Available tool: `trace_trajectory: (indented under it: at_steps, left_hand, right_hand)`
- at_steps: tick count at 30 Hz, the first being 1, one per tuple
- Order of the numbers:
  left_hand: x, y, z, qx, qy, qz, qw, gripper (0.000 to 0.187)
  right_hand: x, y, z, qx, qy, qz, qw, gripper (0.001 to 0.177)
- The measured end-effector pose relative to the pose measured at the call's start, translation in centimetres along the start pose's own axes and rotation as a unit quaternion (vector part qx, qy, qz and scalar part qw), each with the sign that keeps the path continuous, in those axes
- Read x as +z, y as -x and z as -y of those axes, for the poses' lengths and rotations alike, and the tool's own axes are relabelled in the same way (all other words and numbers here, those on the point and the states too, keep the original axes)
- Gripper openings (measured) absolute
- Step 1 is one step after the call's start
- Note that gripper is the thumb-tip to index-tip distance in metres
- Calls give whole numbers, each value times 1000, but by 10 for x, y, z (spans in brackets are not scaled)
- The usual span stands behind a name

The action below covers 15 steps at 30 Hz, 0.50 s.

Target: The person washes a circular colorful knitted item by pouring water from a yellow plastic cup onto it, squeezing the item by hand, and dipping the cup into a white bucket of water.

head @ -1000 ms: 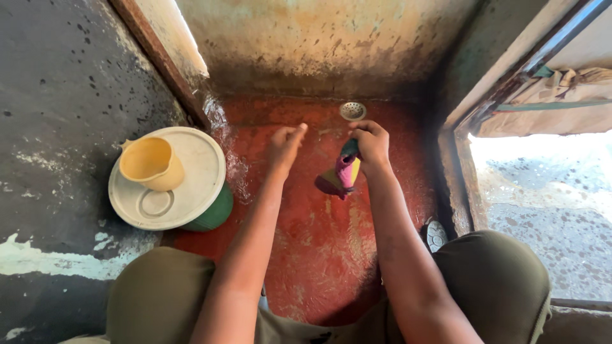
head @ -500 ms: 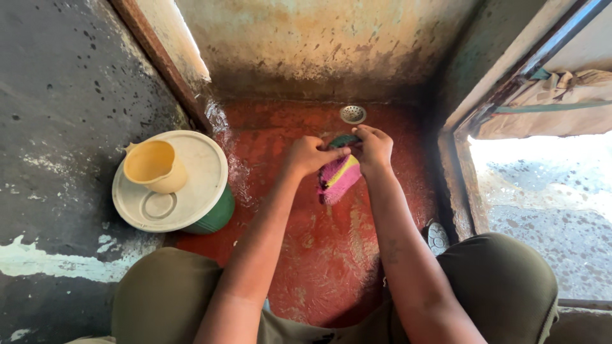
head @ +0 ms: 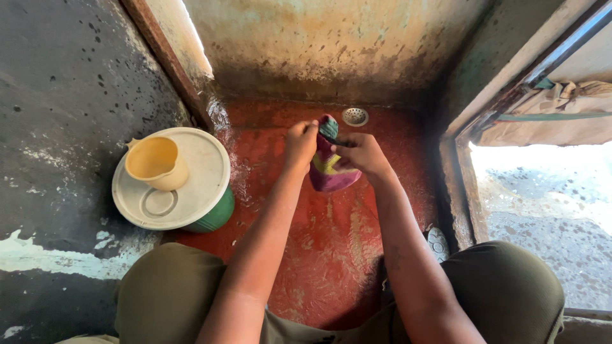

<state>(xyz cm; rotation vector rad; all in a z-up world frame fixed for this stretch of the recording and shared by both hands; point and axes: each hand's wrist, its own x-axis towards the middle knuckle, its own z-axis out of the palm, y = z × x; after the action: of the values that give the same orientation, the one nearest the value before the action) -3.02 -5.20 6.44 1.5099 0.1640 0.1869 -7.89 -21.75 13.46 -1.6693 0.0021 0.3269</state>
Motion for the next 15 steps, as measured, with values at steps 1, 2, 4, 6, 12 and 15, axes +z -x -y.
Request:
trace_trajectory:
  at_steps: [1,2,4,6,12,15]
  left_hand:
    - [1,-2,2,10,3,-21,1000,27]
    - [1,-5,2,32,19,-13,999,27]
    - [1,-8,0,74,51,4,996,26]
    - [3,-6,-3,108,28,12,994,25]
    - [-20,-17,-24,54,22,33,998,25]
    - [-31,-15,-30,71,-31,57,995,26]
  right_hand:
    - [-2,2,1,-9,39,-11,999,35]
    - [-4,3,3,-18,78,-22,997,35]
    - [-8,4,4,-19,117,-32,992,35]
    - [-19,3,8,-5,117,-31,993,34]
    - [-39,3,11,-38,34,-119,992,33]
    - [-43,-2,9,-108,-31,-137,984,30]
